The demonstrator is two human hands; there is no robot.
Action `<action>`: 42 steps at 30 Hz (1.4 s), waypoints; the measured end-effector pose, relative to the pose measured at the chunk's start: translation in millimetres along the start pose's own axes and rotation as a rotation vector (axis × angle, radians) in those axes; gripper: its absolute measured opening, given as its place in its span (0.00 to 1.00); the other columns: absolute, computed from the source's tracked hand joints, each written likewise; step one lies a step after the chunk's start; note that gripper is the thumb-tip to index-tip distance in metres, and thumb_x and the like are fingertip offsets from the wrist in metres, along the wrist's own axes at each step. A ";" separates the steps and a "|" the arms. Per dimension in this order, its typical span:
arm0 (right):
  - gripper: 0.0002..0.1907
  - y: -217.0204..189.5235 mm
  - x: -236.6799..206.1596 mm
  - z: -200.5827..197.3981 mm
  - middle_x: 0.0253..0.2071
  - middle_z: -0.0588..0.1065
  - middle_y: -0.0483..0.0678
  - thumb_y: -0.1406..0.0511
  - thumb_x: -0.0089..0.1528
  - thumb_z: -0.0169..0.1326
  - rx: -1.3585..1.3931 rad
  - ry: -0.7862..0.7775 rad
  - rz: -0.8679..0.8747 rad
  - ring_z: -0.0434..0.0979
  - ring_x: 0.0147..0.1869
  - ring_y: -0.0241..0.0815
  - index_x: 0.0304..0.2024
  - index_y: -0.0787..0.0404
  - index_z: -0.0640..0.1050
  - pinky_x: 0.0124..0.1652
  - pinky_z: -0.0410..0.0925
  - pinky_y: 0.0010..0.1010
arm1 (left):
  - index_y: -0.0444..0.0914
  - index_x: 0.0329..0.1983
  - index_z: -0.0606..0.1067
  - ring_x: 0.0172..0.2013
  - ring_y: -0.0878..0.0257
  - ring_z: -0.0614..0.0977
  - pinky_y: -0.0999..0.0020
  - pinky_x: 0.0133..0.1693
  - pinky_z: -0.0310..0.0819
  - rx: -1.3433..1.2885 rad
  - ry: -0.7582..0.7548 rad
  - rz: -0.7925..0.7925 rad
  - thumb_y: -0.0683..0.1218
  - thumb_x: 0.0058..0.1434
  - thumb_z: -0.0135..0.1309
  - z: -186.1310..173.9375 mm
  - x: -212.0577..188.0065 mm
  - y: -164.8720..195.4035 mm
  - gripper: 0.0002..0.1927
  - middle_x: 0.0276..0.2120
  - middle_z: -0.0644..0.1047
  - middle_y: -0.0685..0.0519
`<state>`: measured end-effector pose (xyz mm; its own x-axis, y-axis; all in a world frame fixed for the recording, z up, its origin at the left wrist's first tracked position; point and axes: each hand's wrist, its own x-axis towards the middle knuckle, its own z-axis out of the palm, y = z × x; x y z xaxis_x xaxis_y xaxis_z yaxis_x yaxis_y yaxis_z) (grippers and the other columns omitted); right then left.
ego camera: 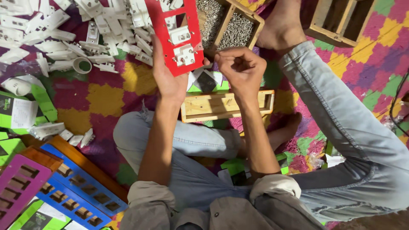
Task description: The person sits on the floor and assembles white electrical socket modules into a red plastic frame. They pick up small metal screws from a wooden box and insert them into the modules to secure them in place.
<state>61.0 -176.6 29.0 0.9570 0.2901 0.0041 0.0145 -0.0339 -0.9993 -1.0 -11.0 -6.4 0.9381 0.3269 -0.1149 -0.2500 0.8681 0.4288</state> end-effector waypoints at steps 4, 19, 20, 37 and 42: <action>0.06 -9.8 7.1 -0.7 0.39 0.81 0.49 0.77 0.63 0.65 -0.017 0.016 -0.046 0.79 0.41 0.30 0.40 0.69 0.80 0.43 0.72 0.21 | 0.36 0.68 0.68 0.53 0.54 0.81 0.50 0.52 0.78 -0.005 0.070 -0.025 0.63 0.78 0.37 -2.4 1.2 -14.0 0.30 0.55 0.77 0.46; 0.10 -25.5 20.2 12.3 0.44 0.78 0.50 0.78 0.64 0.64 -0.246 -0.111 -0.269 0.78 0.46 0.34 0.47 0.68 0.83 0.47 0.72 0.24 | 0.37 0.70 0.67 0.60 0.58 0.77 0.57 0.64 0.69 -0.055 0.067 -0.061 0.61 0.77 0.42 1.1 -3.5 -20.5 0.29 0.60 0.75 0.49; 0.10 -25.6 20.3 12.6 0.45 0.77 0.49 0.78 0.64 0.64 -0.239 -0.115 -0.267 0.78 0.46 0.34 0.47 0.68 0.83 0.47 0.72 0.24 | 0.37 0.70 0.67 0.60 0.59 0.77 0.57 0.64 0.69 -0.053 0.074 -0.059 0.61 0.77 0.43 0.8 -3.6 -20.9 0.29 0.60 0.75 0.50; 0.09 -24.5 22.1 18.5 0.44 0.76 0.48 0.77 0.65 0.64 -0.203 -0.120 -0.256 0.76 0.47 0.35 0.48 0.67 0.83 0.47 0.71 0.24 | 0.37 0.67 0.68 0.55 0.60 0.78 0.58 0.60 0.72 -0.052 0.084 -0.061 0.60 0.78 0.43 2.3 -3.9 -17.7 0.27 0.56 0.76 0.49; 0.09 -27.0 22.4 20.5 0.41 0.77 0.47 0.76 0.64 0.65 -0.311 -0.093 -0.301 0.77 0.45 0.35 0.47 0.65 0.84 0.45 0.70 0.24 | 0.37 0.67 0.68 0.54 0.60 0.78 0.58 0.59 0.73 -0.055 0.104 -0.069 0.60 0.77 0.43 3.3 -3.6 -16.8 0.26 0.55 0.76 0.50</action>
<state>76.1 -149.5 55.4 0.8668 0.4155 0.2759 0.3888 -0.2165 -0.8955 0.6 -28.0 -10.2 0.9241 0.3006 -0.2359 -0.2014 0.9079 0.3676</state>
